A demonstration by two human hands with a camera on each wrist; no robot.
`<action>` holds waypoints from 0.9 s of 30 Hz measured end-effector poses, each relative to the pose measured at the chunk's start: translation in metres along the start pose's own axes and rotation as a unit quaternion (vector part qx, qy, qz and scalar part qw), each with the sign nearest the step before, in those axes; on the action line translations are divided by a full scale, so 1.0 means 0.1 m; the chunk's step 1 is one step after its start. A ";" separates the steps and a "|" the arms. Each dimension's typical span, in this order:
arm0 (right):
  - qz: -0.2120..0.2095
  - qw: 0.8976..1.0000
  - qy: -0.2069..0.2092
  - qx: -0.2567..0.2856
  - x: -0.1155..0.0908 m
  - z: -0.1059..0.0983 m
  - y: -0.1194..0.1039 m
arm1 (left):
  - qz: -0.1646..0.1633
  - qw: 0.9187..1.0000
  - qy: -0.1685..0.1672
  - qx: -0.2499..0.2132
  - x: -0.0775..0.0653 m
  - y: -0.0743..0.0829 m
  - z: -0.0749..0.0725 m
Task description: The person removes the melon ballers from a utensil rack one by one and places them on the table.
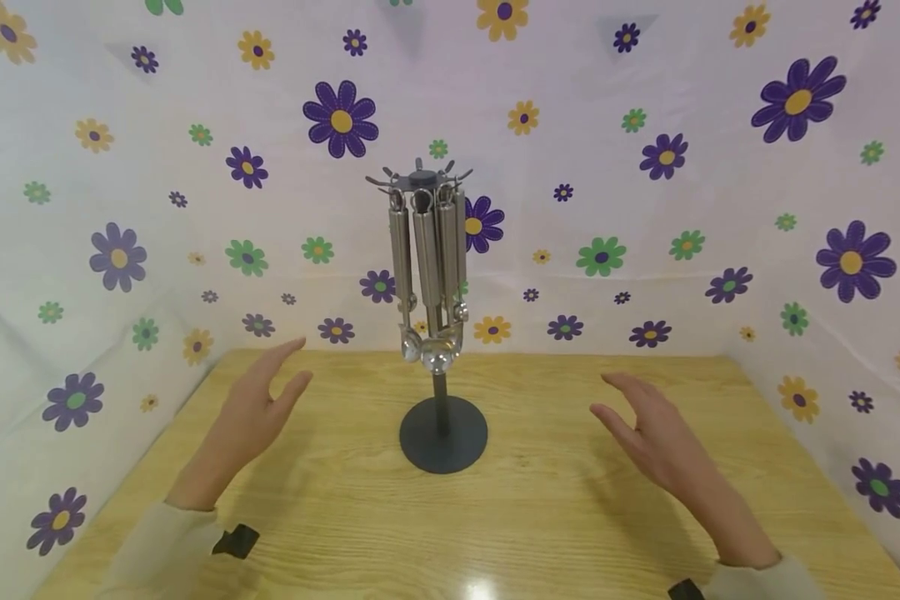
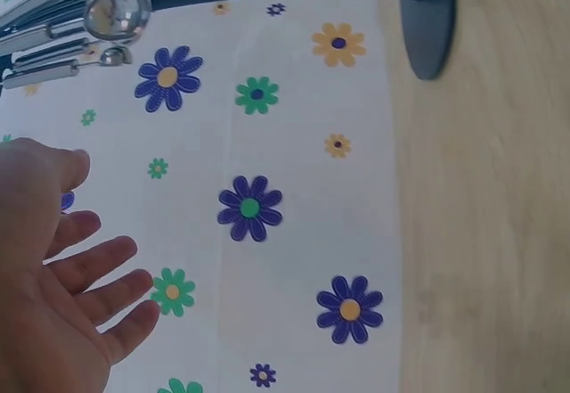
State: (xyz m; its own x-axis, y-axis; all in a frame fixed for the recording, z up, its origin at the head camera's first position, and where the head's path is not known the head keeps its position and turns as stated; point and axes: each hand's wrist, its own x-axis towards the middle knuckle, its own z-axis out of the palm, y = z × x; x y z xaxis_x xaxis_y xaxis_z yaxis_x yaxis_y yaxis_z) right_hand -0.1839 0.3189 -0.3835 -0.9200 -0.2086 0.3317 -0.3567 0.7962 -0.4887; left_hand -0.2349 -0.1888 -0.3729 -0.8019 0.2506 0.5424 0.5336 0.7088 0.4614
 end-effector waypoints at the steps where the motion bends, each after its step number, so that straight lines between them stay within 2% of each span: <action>1: -0.005 1.000 0.014 0.001 0.00 0.01 -0.04 | 0.006 1.000 0.013 -0.013 0.02 0.02 0.00; 5: -0.034 0.998 0.061 0.010 0.03 0.08 -0.22 | 0.026 0.997 0.050 -0.062 0.12 0.12 -0.02; 8: -0.050 0.996 0.076 0.026 0.06 0.13 -0.38 | 0.031 0.994 0.064 -0.086 0.20 0.19 -0.04; 18: -0.054 0.992 0.079 0.080 0.15 0.19 -0.83 | 0.010 0.982 0.069 -0.173 0.47 0.48 -0.21; 27: -0.069 0.983 0.090 0.141 0.23 0.17 -1.21 | 0.029 0.967 0.087 -0.236 0.80 0.84 -0.46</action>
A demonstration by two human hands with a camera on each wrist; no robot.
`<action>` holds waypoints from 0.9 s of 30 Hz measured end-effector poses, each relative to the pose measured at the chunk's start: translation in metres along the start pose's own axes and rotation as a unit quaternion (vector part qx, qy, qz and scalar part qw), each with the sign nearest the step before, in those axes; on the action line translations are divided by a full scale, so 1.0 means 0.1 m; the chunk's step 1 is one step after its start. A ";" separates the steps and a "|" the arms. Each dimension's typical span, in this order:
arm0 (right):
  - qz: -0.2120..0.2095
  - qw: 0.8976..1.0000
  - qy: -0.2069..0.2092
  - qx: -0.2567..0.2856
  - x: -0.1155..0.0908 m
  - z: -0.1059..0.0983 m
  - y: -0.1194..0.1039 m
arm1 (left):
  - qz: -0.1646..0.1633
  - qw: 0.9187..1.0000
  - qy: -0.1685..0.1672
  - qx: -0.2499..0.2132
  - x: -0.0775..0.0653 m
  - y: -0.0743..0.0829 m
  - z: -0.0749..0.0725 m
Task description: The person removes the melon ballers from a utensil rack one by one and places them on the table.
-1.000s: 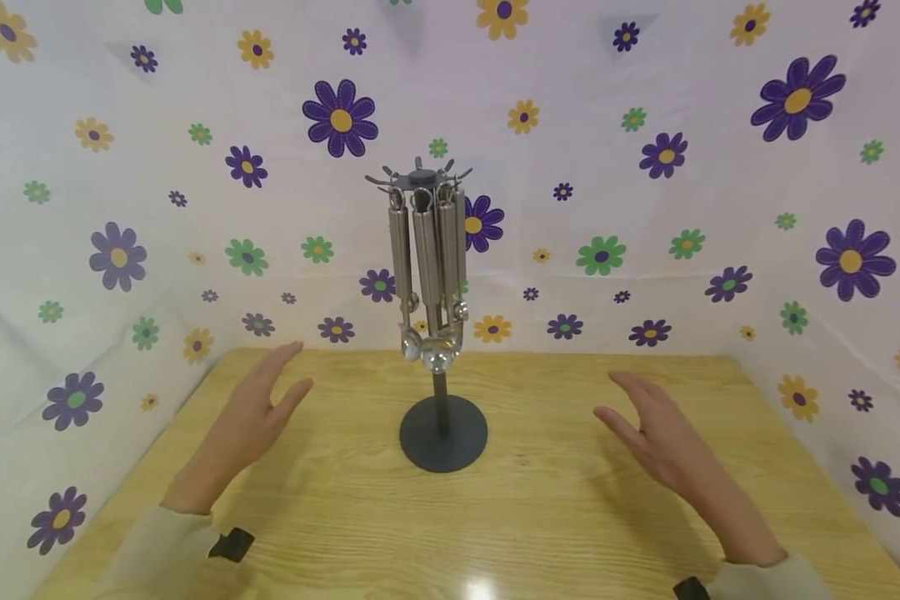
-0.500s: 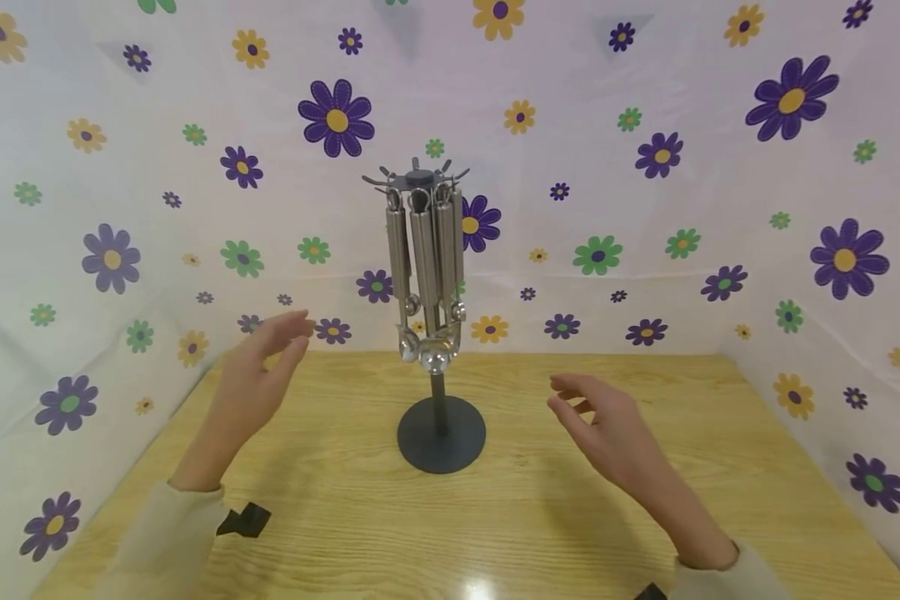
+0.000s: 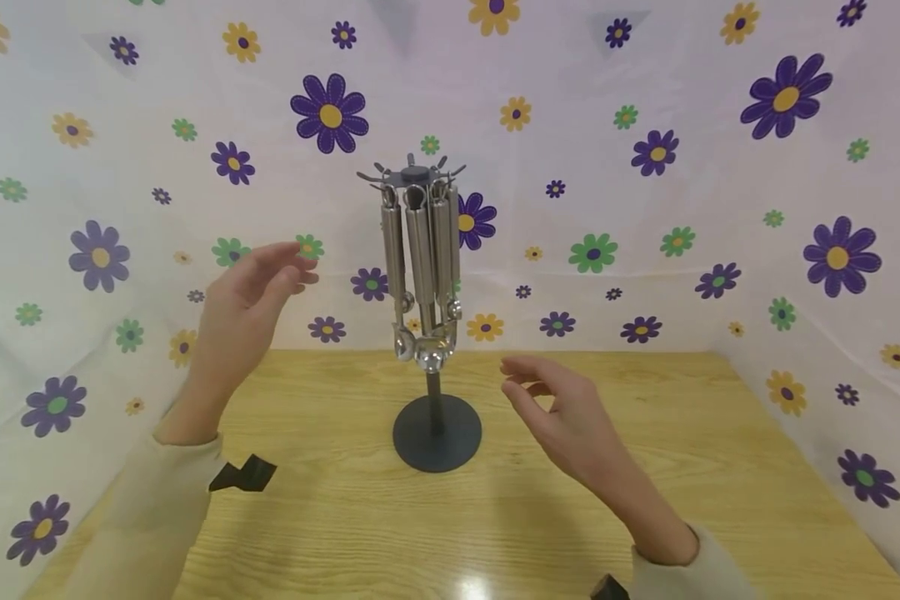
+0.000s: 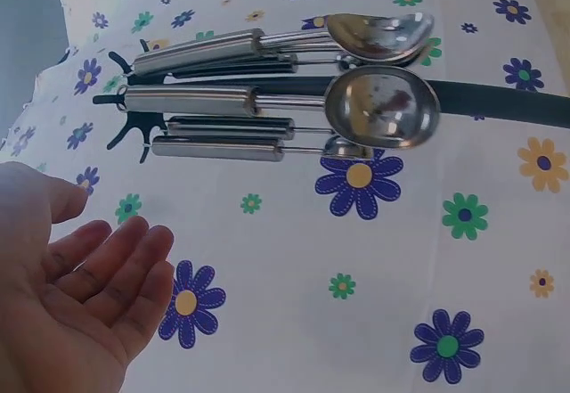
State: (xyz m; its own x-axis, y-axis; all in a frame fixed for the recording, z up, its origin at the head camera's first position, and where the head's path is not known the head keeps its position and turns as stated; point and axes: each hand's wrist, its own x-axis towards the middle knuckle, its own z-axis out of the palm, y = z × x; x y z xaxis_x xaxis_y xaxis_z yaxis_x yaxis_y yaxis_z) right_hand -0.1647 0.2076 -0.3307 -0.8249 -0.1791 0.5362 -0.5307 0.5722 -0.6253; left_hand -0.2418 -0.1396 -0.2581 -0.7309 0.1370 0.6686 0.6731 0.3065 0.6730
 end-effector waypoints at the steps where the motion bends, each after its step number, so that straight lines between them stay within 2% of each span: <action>1: -0.003 1.000 0.002 0.006 0.01 0.01 -0.04 | 0.002 1.000 0.000 -0.004 0.04 0.04 0.00; 7: -0.011 1.000 0.003 0.026 0.09 0.10 -0.21 | 0.000 1.000 -0.002 -0.013 0.24 0.21 0.05; 16: -0.024 0.997 -0.011 0.073 0.24 0.24 -0.42 | 0.009 0.999 -0.020 -0.037 0.53 0.37 0.17; 23: -0.039 0.993 -0.011 0.107 0.37 0.37 -0.56 | -0.005 0.999 -0.031 -0.041 0.71 0.49 0.27; 27: -0.034 0.992 -0.006 0.120 0.43 0.43 -0.61 | -0.009 0.998 -0.033 -0.055 0.79 0.52 0.32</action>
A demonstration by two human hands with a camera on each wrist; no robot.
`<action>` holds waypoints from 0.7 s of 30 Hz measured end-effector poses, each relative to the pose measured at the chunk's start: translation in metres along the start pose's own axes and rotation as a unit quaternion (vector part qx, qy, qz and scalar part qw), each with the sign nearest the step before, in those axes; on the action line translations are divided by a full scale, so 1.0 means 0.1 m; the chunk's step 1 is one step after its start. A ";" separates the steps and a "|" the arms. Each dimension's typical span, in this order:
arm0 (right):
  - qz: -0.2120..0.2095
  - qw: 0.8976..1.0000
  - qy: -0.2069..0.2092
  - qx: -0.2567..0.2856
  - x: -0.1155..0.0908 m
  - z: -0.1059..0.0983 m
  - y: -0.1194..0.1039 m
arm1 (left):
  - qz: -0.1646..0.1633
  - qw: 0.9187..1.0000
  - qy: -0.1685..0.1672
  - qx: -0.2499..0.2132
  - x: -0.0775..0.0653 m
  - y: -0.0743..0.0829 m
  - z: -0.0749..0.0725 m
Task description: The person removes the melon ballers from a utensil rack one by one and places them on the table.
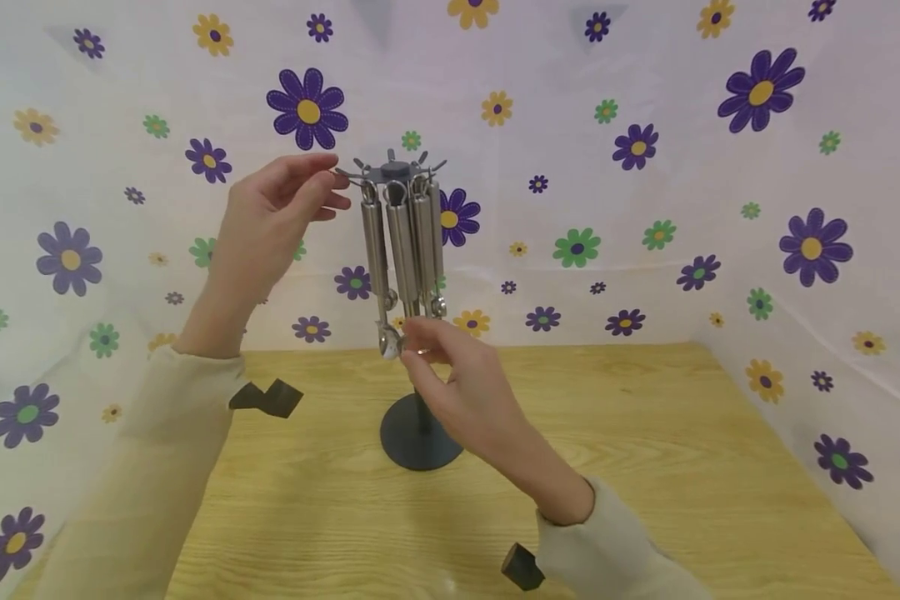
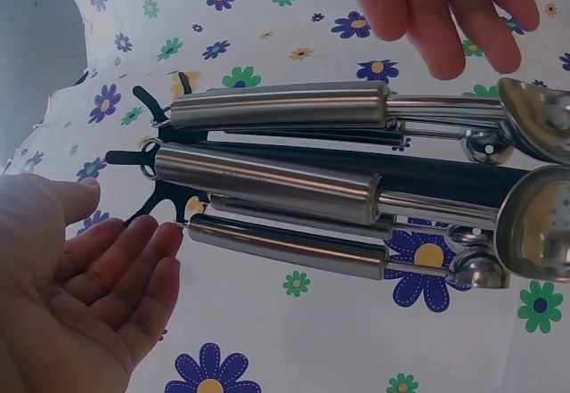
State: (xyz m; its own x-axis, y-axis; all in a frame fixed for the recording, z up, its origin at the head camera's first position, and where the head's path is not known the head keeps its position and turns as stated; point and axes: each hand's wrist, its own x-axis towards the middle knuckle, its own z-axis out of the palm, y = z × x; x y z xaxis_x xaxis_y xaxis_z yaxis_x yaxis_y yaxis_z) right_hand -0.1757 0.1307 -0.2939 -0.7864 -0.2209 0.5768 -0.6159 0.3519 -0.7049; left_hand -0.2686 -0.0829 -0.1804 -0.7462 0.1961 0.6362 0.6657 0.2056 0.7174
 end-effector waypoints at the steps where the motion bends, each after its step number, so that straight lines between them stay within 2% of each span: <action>1: 0.001 1.000 0.002 0.005 0.02 0.02 -0.01 | 0.000 1.000 0.001 -0.004 0.02 0.00 0.01; 7: 0.014 1.000 0.015 0.015 0.08 0.11 -0.04 | -0.002 0.999 0.018 -0.034 0.11 -0.02 0.07; 13: 0.027 0.999 0.031 0.001 0.14 0.16 -0.05 | -0.026 0.998 0.029 -0.046 0.19 -0.04 0.10; 21: 0.037 0.999 0.026 0.024 0.31 0.22 -0.07 | -0.056 0.997 0.005 -0.055 0.23 -0.08 0.05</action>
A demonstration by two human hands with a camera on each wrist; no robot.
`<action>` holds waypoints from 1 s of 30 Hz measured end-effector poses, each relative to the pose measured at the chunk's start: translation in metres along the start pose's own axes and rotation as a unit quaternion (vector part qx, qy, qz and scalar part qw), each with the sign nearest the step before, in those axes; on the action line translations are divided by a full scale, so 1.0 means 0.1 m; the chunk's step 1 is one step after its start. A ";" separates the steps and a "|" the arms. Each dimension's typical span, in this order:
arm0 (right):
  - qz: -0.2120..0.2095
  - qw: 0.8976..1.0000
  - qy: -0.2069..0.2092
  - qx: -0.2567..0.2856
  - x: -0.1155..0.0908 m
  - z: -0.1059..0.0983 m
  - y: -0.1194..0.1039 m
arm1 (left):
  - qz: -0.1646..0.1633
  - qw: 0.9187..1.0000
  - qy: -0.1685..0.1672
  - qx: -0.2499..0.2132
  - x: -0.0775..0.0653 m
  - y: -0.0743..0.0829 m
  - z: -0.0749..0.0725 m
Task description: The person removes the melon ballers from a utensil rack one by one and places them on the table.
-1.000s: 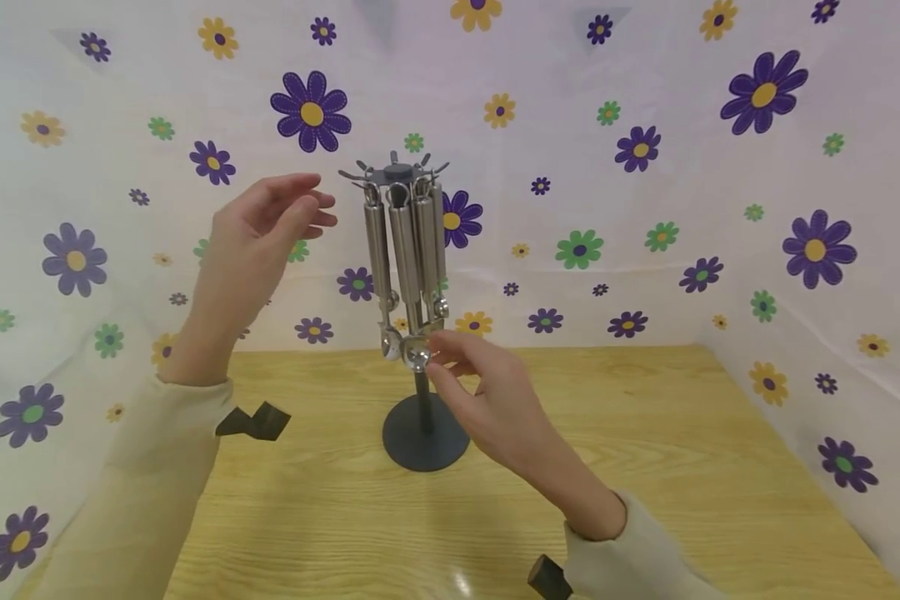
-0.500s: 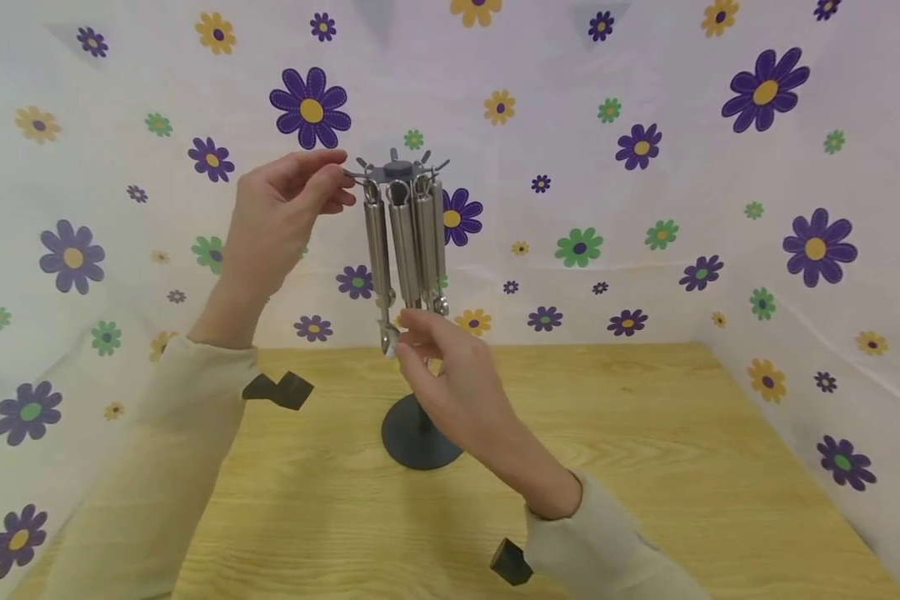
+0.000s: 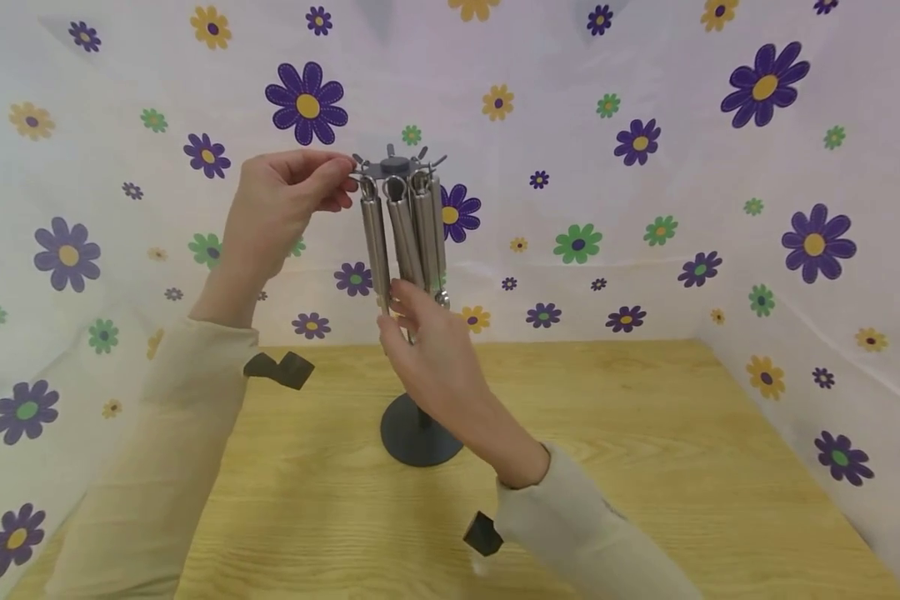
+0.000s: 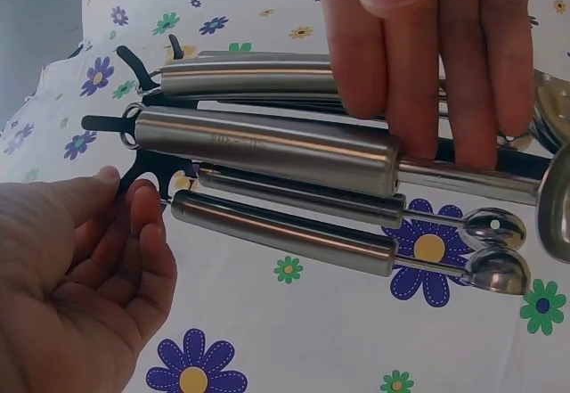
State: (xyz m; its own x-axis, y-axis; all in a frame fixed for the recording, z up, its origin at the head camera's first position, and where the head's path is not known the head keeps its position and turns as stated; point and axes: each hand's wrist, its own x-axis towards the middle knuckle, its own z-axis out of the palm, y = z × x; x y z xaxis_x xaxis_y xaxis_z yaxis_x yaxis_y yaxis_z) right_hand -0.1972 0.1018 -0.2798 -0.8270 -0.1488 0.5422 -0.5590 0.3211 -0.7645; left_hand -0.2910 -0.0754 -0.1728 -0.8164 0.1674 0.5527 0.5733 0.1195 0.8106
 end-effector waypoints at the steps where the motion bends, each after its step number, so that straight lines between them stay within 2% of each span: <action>1: 0.002 1.000 0.000 0.006 0.02 0.01 0.00 | -0.005 1.000 -0.005 -0.004 0.00 0.00 -0.01; 5: 0.006 1.000 0.014 0.023 0.11 0.06 -0.03 | -0.013 1.000 -0.022 -0.013 0.01 -0.03 -0.02; 14: -0.002 0.997 0.017 0.070 0.33 0.14 -0.13 | -0.017 1.000 -0.021 -0.007 0.00 0.00 -0.05; 20: -0.013 0.996 -0.012 0.085 0.39 0.09 -0.20 | -0.020 0.999 -0.039 0.015 0.02 0.02 -0.07; 25: 0.002 0.994 -0.053 0.097 0.41 0.01 -0.30 | -0.036 0.997 -0.052 0.036 0.05 0.06 -0.10; 30: 0.005 0.994 -0.068 0.088 0.41 -0.06 -0.38 | -0.049 0.996 -0.058 0.042 0.07 0.10 -0.10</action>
State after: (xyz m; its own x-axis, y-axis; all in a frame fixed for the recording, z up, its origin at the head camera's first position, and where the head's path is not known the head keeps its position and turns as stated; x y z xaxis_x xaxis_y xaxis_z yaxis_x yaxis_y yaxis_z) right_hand -0.2093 0.0891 -0.2264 -0.8268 -0.2759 0.4902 -0.5418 0.1559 -0.8259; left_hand -0.2916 -0.0830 -0.1590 -0.8584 0.2613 0.4415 0.4986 0.2223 0.8379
